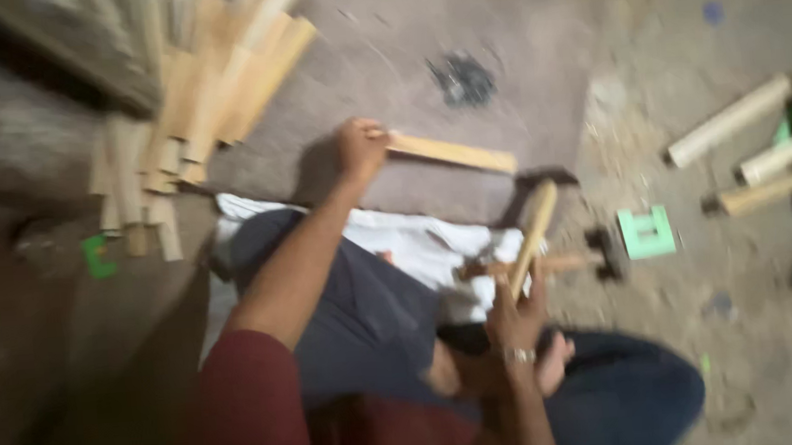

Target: The person sits on the floor and repeatedly hammers nails into small wooden slats using a hammer. They pick up nails from a pile, position them on the wood, and drive them in one by one.

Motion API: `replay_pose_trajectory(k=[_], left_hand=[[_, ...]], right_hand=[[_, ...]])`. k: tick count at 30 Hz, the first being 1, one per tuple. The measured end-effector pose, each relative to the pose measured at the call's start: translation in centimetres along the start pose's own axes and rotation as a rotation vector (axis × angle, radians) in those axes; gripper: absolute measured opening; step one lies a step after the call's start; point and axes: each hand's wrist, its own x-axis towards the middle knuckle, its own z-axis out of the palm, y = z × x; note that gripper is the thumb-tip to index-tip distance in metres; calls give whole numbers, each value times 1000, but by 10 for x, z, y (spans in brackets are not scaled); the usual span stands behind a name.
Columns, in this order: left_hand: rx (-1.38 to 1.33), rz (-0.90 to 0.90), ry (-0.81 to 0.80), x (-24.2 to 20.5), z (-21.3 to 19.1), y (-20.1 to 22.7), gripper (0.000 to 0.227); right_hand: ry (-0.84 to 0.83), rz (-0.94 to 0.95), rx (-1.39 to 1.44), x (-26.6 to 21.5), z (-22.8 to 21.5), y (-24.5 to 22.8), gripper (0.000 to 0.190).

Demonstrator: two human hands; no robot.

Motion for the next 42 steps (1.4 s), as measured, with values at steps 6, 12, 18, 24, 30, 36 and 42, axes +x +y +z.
replay_pose_trajectory(k=[6,12,18,24,30,36,42], left_hand=[[265,472,150,18,14,-14,17],[232,423,-20,51,63,37,4],[462,295,-231,58,43,74,9],[186,184,-260,78,68,60,4],[-346,158,-298,41,89,21,15],[-311,262,-482,-36,92,33,13],[-280,521,-332,-34,101,49,8]], right_hand=[[44,103,12,-1,12,-20,73],[28,-109,-62,-1,12,-5,68],[50,-271,-281,-1,21,-8,66],[-107,-278,-151,18,36,-5,64],[-127,-413,-32,14,29,-4,64],[-74,203,159,-2,19,-25,74],[-76,310,276,0,18,-43,76]])
